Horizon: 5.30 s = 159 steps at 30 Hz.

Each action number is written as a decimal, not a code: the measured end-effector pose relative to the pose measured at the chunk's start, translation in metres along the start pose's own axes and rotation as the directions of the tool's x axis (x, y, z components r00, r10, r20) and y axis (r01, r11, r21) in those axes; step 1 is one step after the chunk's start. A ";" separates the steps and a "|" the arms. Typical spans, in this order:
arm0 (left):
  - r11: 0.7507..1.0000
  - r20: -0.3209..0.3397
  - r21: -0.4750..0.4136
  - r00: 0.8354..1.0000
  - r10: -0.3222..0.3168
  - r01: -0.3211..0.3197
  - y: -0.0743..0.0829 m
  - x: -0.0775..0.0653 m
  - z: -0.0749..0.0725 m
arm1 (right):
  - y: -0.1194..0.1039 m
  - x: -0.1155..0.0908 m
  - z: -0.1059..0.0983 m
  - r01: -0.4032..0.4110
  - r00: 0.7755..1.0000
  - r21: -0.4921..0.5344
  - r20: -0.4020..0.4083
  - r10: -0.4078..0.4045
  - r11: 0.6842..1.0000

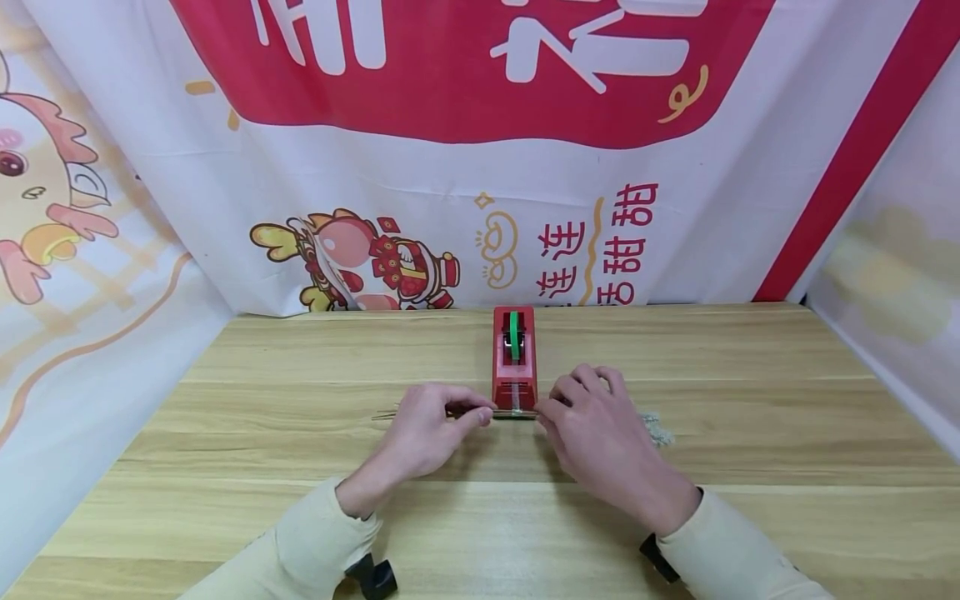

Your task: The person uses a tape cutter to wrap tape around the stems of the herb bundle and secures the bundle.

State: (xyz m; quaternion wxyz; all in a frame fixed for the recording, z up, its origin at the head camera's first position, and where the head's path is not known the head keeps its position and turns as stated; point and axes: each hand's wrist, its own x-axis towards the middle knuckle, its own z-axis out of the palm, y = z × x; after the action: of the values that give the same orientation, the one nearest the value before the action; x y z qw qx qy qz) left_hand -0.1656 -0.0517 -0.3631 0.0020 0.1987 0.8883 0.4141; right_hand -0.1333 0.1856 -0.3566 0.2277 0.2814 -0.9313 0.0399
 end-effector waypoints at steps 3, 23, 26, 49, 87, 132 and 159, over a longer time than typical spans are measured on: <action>1.000 0.018 -0.018 1.000 -0.003 0.003 0.000 0.000 0.000 | 0.001 0.001 0.000 -0.010 1.000 0.000 -0.007 0.010 1.000; 0.997 0.205 0.072 0.978 -0.043 0.029 0.005 0.017 -0.012 | 0.009 0.019 -0.011 -0.033 0.994 0.089 0.106 0.023 0.996; 0.996 0.194 0.082 0.979 -0.058 0.042 0.006 0.019 -0.013 | 0.012 0.026 -0.015 -0.032 0.980 0.109 0.196 0.010 0.994; 0.991 0.178 0.059 0.975 -0.132 0.123 0.007 0.025 -0.013 | 0.013 0.028 -0.004 -0.071 0.984 0.162 0.173 0.042 0.984; 0.994 0.037 0.076 0.996 -0.085 0.082 0.000 0.025 -0.001 | 0.010 0.026 -0.001 -0.157 0.950 0.123 0.288 0.116 0.980; 0.994 0.043 0.027 0.993 -0.106 0.105 -0.001 0.027 -0.003 | 0.008 0.028 -0.001 -0.214 0.971 0.152 0.143 0.193 0.965; 0.991 -0.050 0.022 0.990 -0.131 0.132 -0.001 0.028 0.000 | 0.011 0.030 0.002 -0.237 0.962 0.142 0.172 0.212 0.961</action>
State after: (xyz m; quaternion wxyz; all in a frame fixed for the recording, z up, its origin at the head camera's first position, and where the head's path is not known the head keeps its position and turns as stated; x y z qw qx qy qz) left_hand -0.1918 -0.0424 -0.3592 0.0050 0.1295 0.9045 0.4064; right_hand -0.1617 0.1793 -0.3442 0.1248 0.1934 -0.9659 0.1184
